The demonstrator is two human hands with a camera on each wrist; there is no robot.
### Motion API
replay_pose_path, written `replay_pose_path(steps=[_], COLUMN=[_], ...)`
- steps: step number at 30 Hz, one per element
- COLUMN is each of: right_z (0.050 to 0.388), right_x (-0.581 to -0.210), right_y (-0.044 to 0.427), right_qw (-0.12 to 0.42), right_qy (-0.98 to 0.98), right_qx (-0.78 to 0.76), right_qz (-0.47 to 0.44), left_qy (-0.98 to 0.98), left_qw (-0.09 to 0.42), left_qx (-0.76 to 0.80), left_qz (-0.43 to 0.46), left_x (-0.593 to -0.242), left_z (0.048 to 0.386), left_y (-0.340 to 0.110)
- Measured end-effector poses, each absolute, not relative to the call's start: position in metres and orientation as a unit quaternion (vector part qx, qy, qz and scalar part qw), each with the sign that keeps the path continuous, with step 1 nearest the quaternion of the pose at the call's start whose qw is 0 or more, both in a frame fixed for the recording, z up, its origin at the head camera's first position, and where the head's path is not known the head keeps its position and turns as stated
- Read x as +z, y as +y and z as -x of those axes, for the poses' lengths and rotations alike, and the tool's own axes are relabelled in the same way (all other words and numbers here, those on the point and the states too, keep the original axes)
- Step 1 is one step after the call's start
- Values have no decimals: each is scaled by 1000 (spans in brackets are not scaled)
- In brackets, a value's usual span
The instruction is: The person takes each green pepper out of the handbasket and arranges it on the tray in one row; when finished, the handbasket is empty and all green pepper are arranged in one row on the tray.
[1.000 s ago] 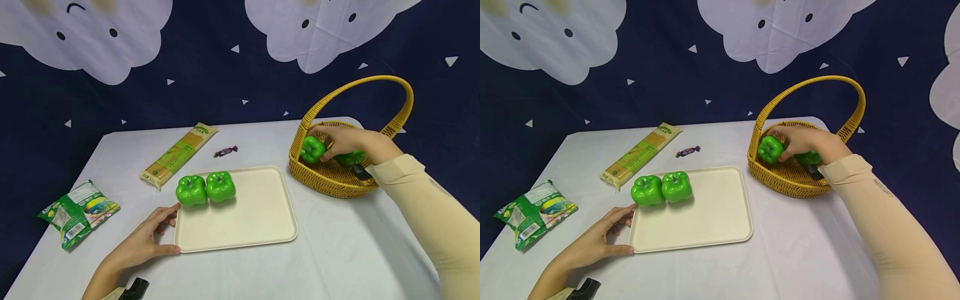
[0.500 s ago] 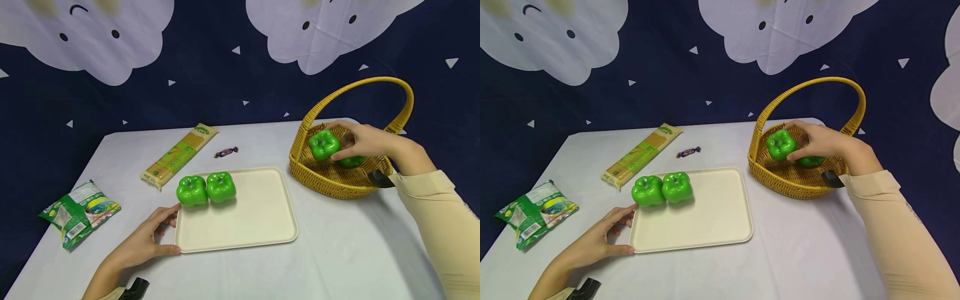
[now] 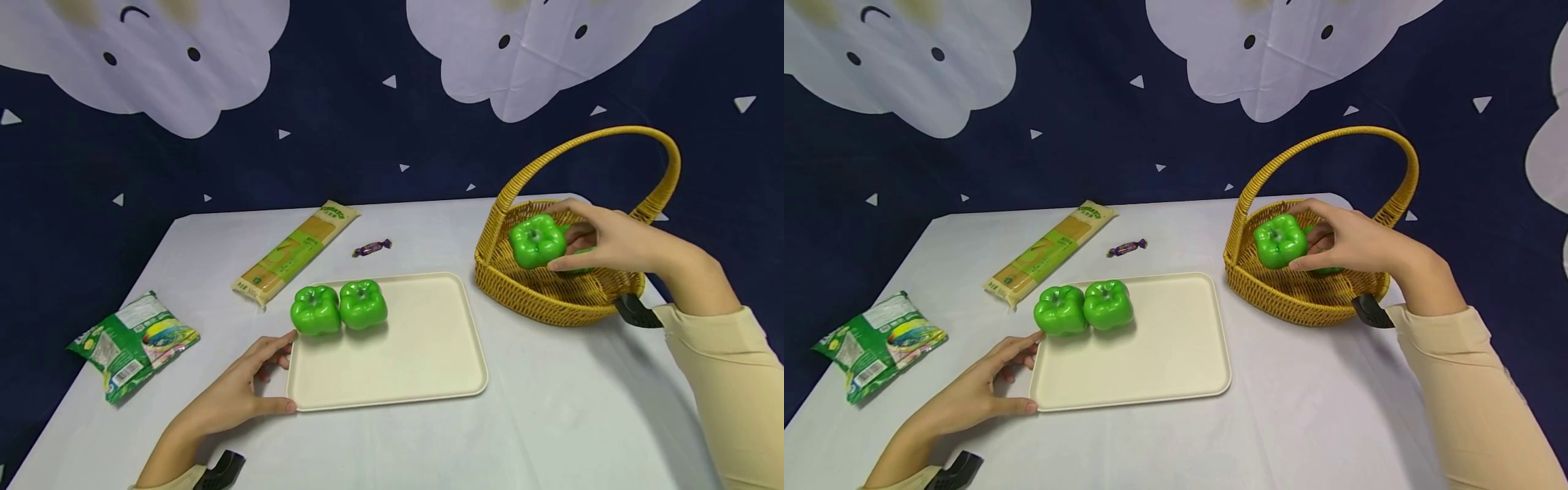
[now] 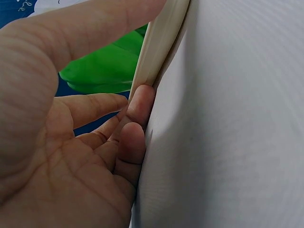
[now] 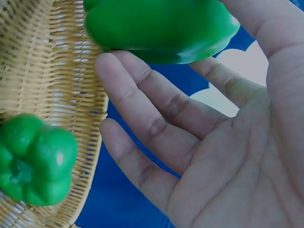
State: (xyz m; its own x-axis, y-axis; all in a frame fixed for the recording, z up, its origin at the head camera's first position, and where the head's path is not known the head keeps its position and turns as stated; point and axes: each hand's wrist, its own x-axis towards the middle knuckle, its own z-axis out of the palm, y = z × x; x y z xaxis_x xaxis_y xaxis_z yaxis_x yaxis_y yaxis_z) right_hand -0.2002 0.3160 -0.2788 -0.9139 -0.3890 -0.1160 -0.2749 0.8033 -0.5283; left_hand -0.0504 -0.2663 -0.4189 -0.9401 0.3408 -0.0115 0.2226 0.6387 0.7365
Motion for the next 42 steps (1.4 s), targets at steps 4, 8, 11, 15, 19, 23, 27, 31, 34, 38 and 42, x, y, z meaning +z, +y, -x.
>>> replay_pose_path(steps=[4,8,11,15,19,23,27,31,34,38,42], right_z=[192,186,184,182,182,181,180,181,182,185,189], right_x=[-276,-275,-276,-280,-289,-297,-304,-310,-313,-317,-322], right_y=[311,302,292,277,265,253,241,231,224,215,204], right_qw=[112,121,120,114,112,113,127,139,149,170,188], right_qy=[940,931,921,912,909,906,897,891,888,878,868], right_qx=[-270,-290,-312,-326,-325,-319,-332,-341,-346,-360,-366], right_qz=[176,184,201,222,236,254,263,266,265,267,277], left_qy=[902,901,903,904,904,903,904,904,903,902,901], left_qw=[73,76,80,82,84,85,83,84,86,87,88], left_qx=[395,397,395,392,392,393,393,392,394,396,398], left_qz=[-159,-158,-152,-147,-147,-148,-149,-147,-146,-146,-146], left_x=[-418,-418,-417,-417,-417,-417,-417,-417,-417,-418,-418], left_z=[51,51,51,51,51,52,52,52,52,51,51], left_y=[-266,-266,-266,-265,-265,-266,-266,-266,-267,-267,-266])
